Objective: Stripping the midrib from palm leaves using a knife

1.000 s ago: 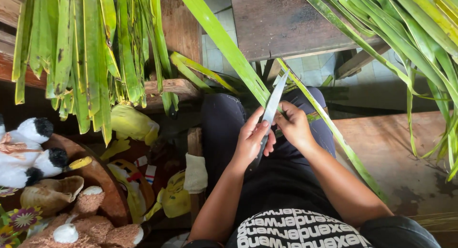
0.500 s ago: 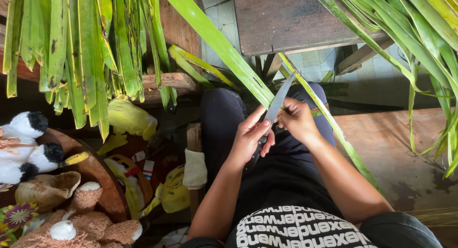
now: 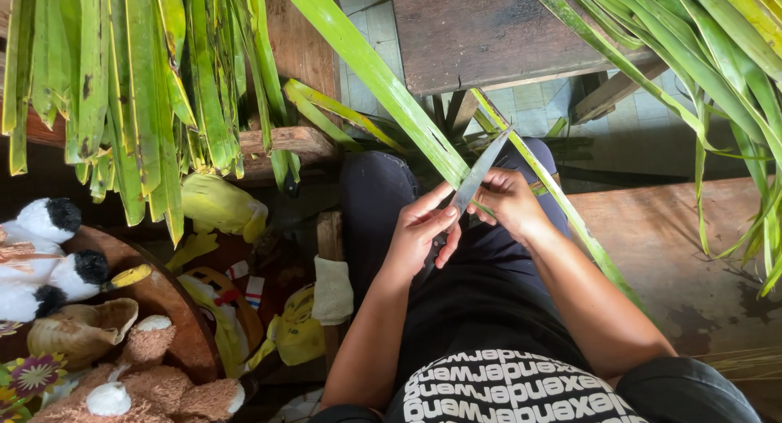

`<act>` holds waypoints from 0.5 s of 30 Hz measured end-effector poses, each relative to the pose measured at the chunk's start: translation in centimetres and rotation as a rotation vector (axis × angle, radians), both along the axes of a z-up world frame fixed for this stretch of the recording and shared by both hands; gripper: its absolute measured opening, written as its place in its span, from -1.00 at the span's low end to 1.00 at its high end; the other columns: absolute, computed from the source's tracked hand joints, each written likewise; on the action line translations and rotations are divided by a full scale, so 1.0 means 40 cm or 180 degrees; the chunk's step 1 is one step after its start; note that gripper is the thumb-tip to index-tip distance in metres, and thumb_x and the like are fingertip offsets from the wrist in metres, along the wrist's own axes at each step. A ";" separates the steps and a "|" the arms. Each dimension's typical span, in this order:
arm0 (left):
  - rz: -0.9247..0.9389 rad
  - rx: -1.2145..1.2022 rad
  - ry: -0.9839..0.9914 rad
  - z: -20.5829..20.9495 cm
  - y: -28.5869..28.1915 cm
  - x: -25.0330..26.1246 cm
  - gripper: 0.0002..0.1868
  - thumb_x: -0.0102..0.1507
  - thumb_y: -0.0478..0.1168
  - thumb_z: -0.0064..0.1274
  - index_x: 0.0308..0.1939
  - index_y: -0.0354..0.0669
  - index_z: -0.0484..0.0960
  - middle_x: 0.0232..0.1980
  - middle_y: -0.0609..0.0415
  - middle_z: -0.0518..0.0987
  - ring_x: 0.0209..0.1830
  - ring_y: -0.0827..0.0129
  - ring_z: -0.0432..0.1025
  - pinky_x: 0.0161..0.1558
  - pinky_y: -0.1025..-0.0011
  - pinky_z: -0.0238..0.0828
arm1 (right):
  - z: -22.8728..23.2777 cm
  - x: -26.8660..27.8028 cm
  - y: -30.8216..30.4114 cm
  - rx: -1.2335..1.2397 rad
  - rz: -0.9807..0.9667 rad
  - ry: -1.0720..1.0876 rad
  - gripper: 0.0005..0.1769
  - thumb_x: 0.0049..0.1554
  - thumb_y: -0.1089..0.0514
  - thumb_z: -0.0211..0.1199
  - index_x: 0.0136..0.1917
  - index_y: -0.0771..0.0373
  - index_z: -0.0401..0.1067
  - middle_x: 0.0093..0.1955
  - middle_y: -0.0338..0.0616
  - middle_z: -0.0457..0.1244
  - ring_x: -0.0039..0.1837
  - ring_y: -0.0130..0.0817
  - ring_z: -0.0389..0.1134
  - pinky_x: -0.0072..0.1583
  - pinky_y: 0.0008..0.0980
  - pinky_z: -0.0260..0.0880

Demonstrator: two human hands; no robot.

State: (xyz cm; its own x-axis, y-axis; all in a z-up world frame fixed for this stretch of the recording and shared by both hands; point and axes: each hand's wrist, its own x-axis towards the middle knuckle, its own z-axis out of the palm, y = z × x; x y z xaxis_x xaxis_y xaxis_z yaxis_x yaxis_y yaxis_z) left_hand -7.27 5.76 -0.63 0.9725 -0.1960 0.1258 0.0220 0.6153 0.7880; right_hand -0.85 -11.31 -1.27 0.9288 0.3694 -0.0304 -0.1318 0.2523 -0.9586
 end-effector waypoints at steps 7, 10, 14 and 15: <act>-0.0061 -0.0140 0.0010 0.016 0.015 0.024 -0.51 0.31 -0.47 -0.13 0.35 -0.21 0.35 -0.66 -0.34 0.41 -0.91 0.15 0.28 -0.94 0.41 0.25 | -0.007 0.033 0.002 0.0150 0.0090 0.0126 -0.95 0.05 0.44 0.18 -0.19 0.54 0.42 -0.52 0.14 0.21 -0.58 -0.41 0.19 -0.58 -0.63 0.15; -0.0112 -0.0133 0.0023 0.021 0.030 0.054 -0.51 0.31 -0.47 -0.12 0.34 -0.21 0.36 -0.64 -0.34 0.41 -0.89 0.14 0.29 -0.94 0.37 0.24 | 0.004 0.067 0.010 0.0242 0.0153 0.0195 -0.91 0.06 0.39 0.23 -0.17 0.53 0.43 -0.52 0.13 0.21 -0.58 -0.43 0.18 -0.60 -0.63 0.15; -0.0195 -0.0175 0.0131 0.040 0.054 0.102 -0.52 0.31 -0.48 -0.14 0.34 -0.23 0.35 -0.66 -0.31 0.39 -0.89 0.14 0.29 -0.95 0.34 0.27 | 0.042 0.113 0.031 0.0228 0.0247 0.0221 -0.87 0.11 0.34 0.23 -0.13 0.51 0.42 -0.49 0.06 0.22 -0.57 -0.49 0.17 -0.58 -0.68 0.15; -0.0237 -0.0171 0.0147 0.041 0.061 0.114 -0.51 0.32 -0.49 -0.15 0.35 -0.23 0.33 -0.66 -0.30 0.40 -0.88 0.16 0.30 -0.95 0.35 0.28 | 0.045 0.126 0.035 0.0150 0.0299 0.0218 -0.86 0.14 0.32 0.22 -0.10 0.51 0.42 -0.48 0.04 0.22 -0.56 -0.50 0.17 -0.57 -0.69 0.16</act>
